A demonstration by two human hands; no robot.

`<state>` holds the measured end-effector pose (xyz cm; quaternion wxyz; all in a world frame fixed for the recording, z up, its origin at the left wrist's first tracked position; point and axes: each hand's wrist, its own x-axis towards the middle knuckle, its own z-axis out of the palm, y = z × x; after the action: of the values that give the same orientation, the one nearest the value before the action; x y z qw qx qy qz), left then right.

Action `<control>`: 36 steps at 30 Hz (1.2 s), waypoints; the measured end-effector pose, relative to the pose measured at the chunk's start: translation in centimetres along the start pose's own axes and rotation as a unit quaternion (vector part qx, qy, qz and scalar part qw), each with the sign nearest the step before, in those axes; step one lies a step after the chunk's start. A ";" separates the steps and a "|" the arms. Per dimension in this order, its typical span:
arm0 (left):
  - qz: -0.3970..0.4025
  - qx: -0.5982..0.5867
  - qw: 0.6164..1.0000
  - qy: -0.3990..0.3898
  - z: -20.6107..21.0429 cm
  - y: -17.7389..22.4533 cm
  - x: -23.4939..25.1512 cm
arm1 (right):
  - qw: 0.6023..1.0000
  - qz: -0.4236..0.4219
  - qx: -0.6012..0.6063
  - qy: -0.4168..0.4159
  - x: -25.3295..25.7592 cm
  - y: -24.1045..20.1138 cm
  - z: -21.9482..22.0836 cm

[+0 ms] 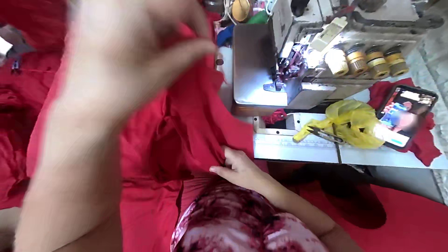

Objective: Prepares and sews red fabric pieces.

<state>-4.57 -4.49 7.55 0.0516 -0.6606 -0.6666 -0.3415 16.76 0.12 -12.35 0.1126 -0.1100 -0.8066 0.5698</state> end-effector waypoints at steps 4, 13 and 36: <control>-0.298 0.074 0.946 0.104 -4.2 -1.6 -3.6 | 0.999 -0.032 -0.002 0.034 0.4 0.3 -0.7; -0.354 0.129 0.926 0.020 -0.9 -16.3 -15.8 | 0.992 -0.029 -0.110 0.050 0.1 0.6 -3.1; -0.201 0.016 0.979 -0.036 10.2 -10.0 -11.1 | 0.872 0.052 0.470 -0.124 1.5 1.4 0.3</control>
<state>-8.49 -7.51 -9.84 -0.0318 -0.5239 -0.7927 -0.3102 15.35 0.80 -13.72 0.0204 -0.0148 -0.4435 0.8959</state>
